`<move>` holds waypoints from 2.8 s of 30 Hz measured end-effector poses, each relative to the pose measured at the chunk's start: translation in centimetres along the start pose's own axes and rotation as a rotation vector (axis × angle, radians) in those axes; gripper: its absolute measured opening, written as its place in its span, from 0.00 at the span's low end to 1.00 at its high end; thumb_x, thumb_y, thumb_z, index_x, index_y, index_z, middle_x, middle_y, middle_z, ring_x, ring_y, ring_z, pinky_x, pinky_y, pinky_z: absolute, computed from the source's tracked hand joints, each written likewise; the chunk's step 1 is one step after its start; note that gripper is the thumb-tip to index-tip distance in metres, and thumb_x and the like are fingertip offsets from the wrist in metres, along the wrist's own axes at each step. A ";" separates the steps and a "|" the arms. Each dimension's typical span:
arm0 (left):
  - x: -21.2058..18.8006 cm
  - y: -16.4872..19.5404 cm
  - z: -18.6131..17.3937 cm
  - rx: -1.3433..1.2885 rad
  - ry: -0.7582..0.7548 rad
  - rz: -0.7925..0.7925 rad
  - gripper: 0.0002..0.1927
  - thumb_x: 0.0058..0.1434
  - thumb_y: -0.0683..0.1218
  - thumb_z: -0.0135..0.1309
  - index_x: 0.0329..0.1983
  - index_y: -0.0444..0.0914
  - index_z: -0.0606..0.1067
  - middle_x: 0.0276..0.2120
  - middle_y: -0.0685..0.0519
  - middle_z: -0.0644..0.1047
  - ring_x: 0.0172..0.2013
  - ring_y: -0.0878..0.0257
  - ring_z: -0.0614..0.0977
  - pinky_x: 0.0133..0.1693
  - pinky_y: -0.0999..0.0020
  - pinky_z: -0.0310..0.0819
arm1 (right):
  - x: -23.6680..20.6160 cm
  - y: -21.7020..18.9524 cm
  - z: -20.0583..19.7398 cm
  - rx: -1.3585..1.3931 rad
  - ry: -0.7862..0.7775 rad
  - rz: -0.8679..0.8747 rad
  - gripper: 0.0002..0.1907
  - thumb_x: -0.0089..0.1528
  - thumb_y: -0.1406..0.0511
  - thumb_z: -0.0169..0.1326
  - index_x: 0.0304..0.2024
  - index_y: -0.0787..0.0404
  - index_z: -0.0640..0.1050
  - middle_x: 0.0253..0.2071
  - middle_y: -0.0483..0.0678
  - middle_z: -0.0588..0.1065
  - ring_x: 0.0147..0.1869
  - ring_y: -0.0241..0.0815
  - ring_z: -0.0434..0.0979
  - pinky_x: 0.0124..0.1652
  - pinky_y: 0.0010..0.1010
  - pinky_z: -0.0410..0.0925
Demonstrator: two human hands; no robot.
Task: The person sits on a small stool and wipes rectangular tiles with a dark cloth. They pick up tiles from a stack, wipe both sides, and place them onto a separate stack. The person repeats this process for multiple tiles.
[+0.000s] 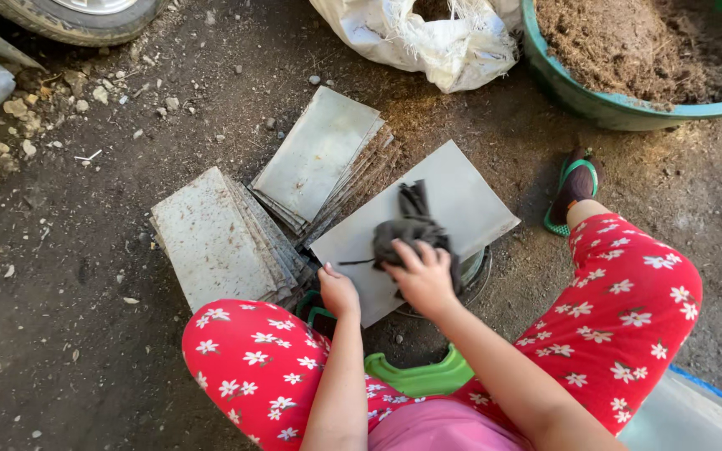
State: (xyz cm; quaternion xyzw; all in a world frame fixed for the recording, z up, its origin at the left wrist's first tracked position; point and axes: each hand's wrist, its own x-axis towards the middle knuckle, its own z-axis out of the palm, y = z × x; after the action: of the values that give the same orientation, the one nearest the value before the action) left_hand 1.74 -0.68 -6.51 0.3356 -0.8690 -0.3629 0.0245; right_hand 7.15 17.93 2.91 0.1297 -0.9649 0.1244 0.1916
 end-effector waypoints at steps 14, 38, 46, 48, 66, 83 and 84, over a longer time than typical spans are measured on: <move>2.5 3.1 -3.4 -0.001 0.009 0.074 0.24 0.73 0.59 0.35 0.45 0.36 0.74 0.40 0.36 0.80 0.42 0.33 0.79 0.41 0.39 0.71 | 4.5 25.2 -8.8 0.011 0.160 0.587 0.20 0.57 0.67 0.61 0.51 0.42 0.85 0.67 0.52 0.68 0.64 0.67 0.63 0.60 0.54 0.64; -0.7 8.5 -11.8 -0.757 0.084 0.643 0.08 0.70 0.41 0.52 0.46 0.31 0.77 0.36 0.52 0.80 0.37 0.67 0.79 0.43 0.72 0.73 | 10.0 14.1 -12.6 -0.242 0.297 0.293 0.14 0.58 0.67 0.55 0.42 0.44 0.86 0.63 0.46 0.71 0.66 0.59 0.66 0.59 0.55 0.61; 3.2 6.5 -15.7 -0.932 0.206 0.462 0.08 0.76 0.44 0.49 0.45 0.33 0.75 0.36 0.56 0.74 0.39 0.67 0.71 0.42 0.70 0.66 | 5.2 19.0 -7.1 0.460 0.324 0.602 0.19 0.61 0.67 0.49 0.53 0.46 0.80 0.62 0.55 0.70 0.67 0.59 0.68 0.67 0.47 0.62; 4.5 5.7 -16.1 -1.125 0.190 0.394 0.10 0.80 0.46 0.50 0.46 0.34 0.73 0.39 0.56 0.71 0.42 0.67 0.68 0.46 0.69 0.65 | 5.2 16.2 -5.8 0.396 0.260 0.430 0.16 0.64 0.65 0.49 0.53 0.46 0.78 0.61 0.51 0.72 0.66 0.56 0.68 0.70 0.43 0.65; 1.8 6.8 -4.2 -1.563 -0.127 -0.235 0.15 0.75 0.52 0.42 0.59 0.40 0.66 0.59 0.50 0.70 0.55 0.59 0.70 0.60 0.54 0.64 | 12.5 11.9 -11.8 1.883 0.515 0.793 0.17 0.62 0.67 0.49 0.52 0.62 0.79 0.46 0.46 0.81 0.50 0.40 0.80 0.51 0.29 0.73; 3.5 8.6 -3.6 -1.660 0.006 -0.423 0.25 0.74 0.54 0.30 0.70 0.39 0.55 0.69 0.45 0.62 0.65 0.50 0.70 0.62 0.49 0.67 | 2.9 2.8 -2.3 0.294 0.046 0.345 0.28 0.47 0.68 0.65 0.52 0.50 0.80 0.64 0.54 0.68 0.67 0.63 0.66 0.65 0.44 0.64; 3.5 8.3 -3.7 -1.681 0.001 -0.416 0.24 0.74 0.54 0.31 0.69 0.39 0.55 0.69 0.44 0.63 0.64 0.49 0.70 0.62 0.49 0.68 | 3.2 4.0 -3.0 0.216 0.010 0.348 0.28 0.48 0.67 0.66 0.53 0.49 0.80 0.66 0.55 0.67 0.68 0.64 0.65 0.64 0.47 0.62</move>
State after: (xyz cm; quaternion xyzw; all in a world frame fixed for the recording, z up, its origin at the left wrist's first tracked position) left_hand -4.60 -0.80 0.87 0.3587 -0.2335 -0.8818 0.1981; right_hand 4.08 21.86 6.10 -0.0199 -0.9528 0.2592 0.1571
